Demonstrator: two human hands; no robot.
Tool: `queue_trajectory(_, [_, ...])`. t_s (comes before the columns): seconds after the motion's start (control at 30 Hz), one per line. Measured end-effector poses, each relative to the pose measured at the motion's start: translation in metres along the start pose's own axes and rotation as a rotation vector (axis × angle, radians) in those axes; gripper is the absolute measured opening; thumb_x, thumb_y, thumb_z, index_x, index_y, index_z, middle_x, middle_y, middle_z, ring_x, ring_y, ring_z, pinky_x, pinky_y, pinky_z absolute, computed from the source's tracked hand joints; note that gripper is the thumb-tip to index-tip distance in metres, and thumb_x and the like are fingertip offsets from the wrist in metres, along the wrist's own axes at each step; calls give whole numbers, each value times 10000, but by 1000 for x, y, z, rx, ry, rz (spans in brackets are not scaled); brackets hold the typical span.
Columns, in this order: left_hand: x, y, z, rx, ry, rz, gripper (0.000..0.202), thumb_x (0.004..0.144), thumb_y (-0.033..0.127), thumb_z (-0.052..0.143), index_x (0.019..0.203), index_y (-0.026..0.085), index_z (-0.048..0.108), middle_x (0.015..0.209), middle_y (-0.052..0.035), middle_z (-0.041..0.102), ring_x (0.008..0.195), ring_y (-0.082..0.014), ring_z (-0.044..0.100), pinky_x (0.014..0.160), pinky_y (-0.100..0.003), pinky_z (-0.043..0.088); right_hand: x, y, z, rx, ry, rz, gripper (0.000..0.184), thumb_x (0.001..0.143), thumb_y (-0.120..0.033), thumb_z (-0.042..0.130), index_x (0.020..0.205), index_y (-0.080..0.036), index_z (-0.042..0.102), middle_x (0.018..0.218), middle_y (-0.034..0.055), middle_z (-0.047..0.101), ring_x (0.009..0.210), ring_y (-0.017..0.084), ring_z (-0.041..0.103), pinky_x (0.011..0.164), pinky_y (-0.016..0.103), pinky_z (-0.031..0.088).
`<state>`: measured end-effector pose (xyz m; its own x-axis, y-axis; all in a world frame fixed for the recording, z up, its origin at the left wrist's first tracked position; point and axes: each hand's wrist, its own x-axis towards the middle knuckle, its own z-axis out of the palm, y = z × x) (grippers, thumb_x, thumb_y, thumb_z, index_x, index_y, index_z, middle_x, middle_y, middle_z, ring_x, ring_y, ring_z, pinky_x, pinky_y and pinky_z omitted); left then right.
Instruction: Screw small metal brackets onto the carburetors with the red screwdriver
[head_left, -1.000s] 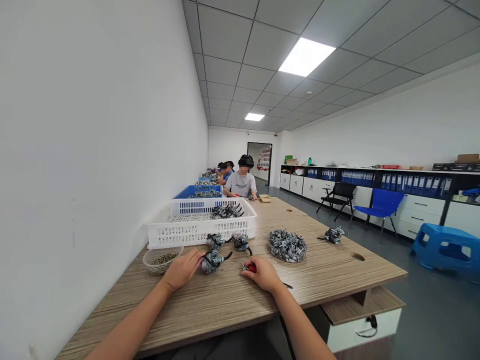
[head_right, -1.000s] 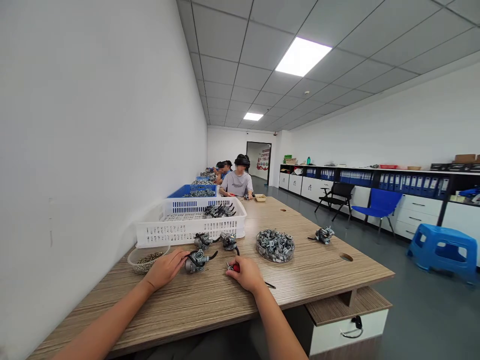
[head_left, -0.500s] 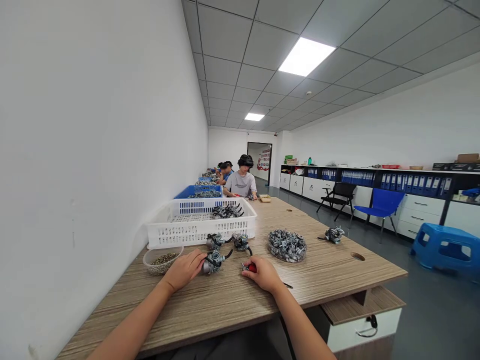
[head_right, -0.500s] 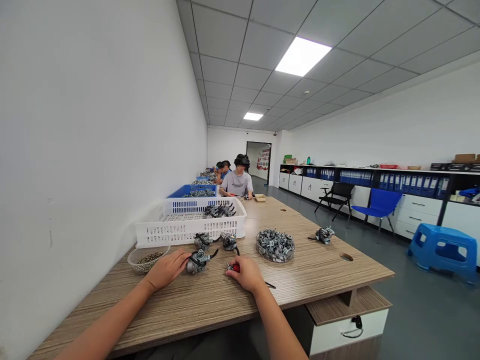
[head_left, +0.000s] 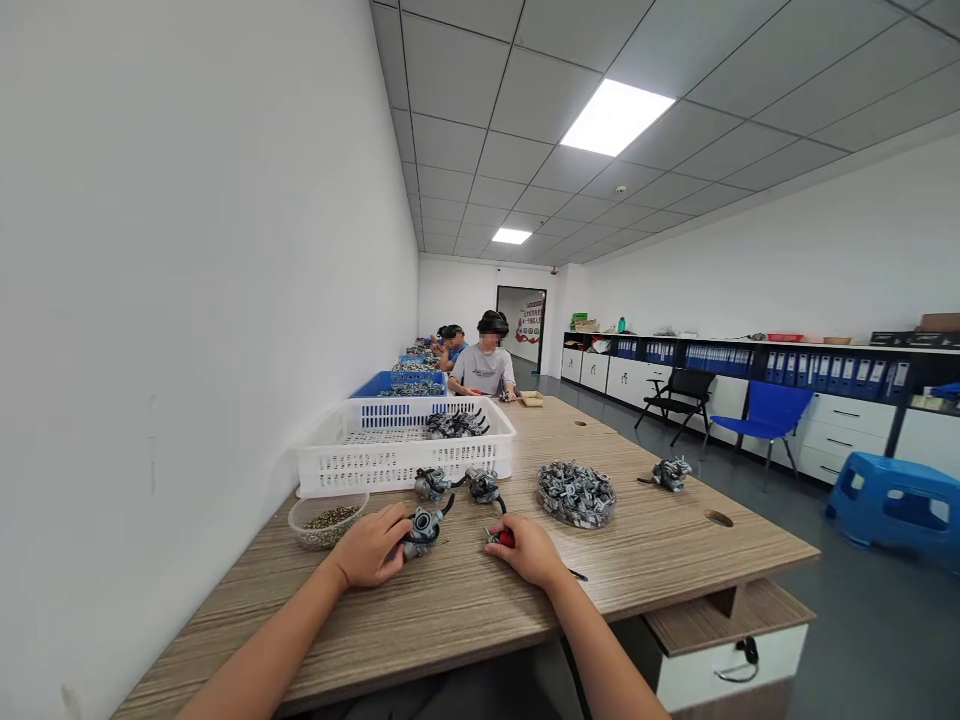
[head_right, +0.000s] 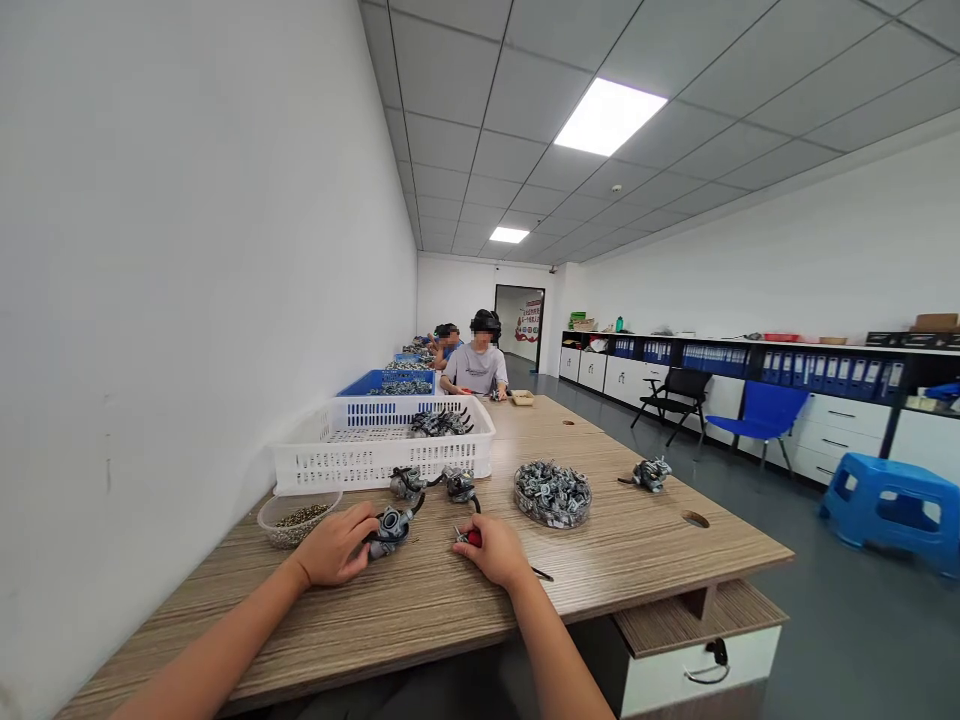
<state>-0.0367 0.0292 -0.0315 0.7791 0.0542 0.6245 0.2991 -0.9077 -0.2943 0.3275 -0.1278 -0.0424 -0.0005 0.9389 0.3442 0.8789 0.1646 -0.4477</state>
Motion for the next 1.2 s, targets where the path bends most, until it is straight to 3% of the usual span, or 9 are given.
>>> queue_trajectory(0.33, [-2, -1, 1, -12, -63, 9, 523, 730, 132, 648, 1242, 239, 633, 1248, -141, 695, 1053, -348, 698, 853, -432, 612, 0, 0, 1, -12, 10, 8, 321, 1112, -457, 787, 1287, -189, 763, 1297, 89, 776, 1144, 267, 766, 1035, 498, 657])
queue_trajectory(0.77, [0, -2, 3, 4, -13, -6, 405, 808, 68, 619, 1179, 232, 614, 1190, -114, 674, 1001, -287, 705, 823, -363, 607, 1, 3, 4, -10, 17, 4, 319, 1113, -456, 785, 1286, -190, 764, 1302, 89, 776, 1148, 267, 766, 1037, 498, 656])
queue_trajectory(0.97, [-1, -4, 5, -3, 15, -10, 314, 910, 52, 622, 1190, 196, 628, 1232, -95, 677, 867, -204, 676, 726, -307, 570, 1, 4, 4, -15, 20, 9, 315, 1112, -462, 785, 1267, -188, 766, 1292, 88, 777, 1146, 266, 764, 1037, 496, 655])
queue_trajectory(1.2, [1, -4, 1, -38, 16, 1, 285, 925, 73, 648, 1179, 200, 672, 1174, -79, 704, 914, -215, 712, 760, -318, 600, 1, 4, 4, -15, 9, 6, 311, 1117, -457, 781, 1273, -188, 765, 1277, 85, 780, 1117, 257, 771, 1013, 481, 665])
